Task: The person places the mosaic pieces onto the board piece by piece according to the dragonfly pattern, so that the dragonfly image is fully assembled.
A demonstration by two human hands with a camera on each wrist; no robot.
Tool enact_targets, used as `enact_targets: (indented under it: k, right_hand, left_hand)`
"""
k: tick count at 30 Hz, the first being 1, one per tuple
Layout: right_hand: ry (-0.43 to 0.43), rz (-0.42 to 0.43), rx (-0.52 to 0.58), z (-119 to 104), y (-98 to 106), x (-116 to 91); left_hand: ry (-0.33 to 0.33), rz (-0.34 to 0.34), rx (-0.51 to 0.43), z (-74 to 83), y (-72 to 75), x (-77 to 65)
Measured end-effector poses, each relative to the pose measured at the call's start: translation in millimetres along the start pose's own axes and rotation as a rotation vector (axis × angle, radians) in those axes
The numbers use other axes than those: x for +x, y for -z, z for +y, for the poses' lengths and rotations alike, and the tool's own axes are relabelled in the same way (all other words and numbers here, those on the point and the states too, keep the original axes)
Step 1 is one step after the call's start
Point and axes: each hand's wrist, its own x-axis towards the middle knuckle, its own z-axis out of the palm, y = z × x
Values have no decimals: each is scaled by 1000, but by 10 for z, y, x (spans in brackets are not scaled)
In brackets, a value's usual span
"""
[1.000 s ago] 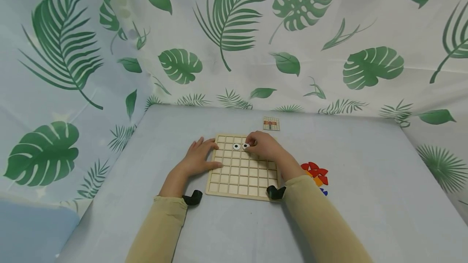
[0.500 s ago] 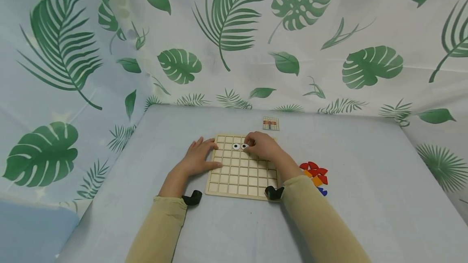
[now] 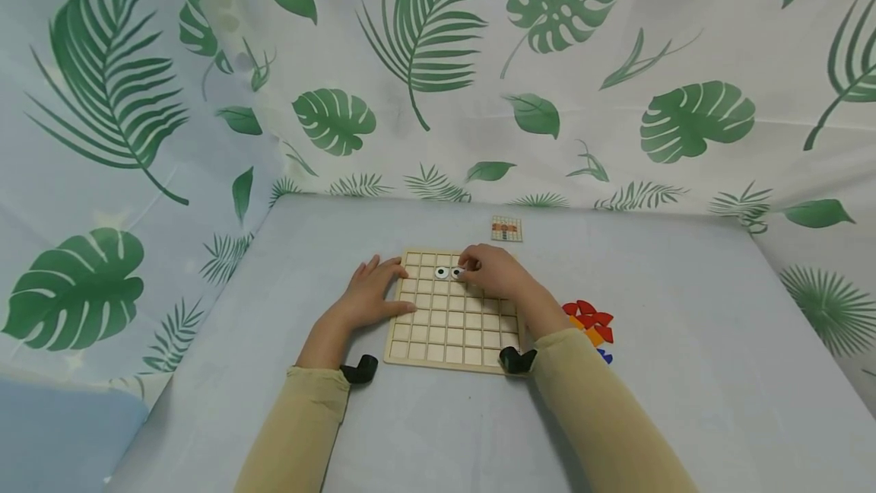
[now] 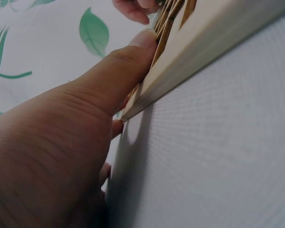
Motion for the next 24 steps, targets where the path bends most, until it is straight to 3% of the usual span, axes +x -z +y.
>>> enact_targets:
  k: [9,17,24]
  right_hand:
    - [-8,35,-22,108,424,-327]
    - [-62,71,-87,489,831,-849]
    - [-180,56,-53,887,974,-1366]
  left_hand:
    - [3,1,1,17,8,-2]
    - [25,-4,14,57,13,-1]
    - [15,7,11,43,-3,-8]
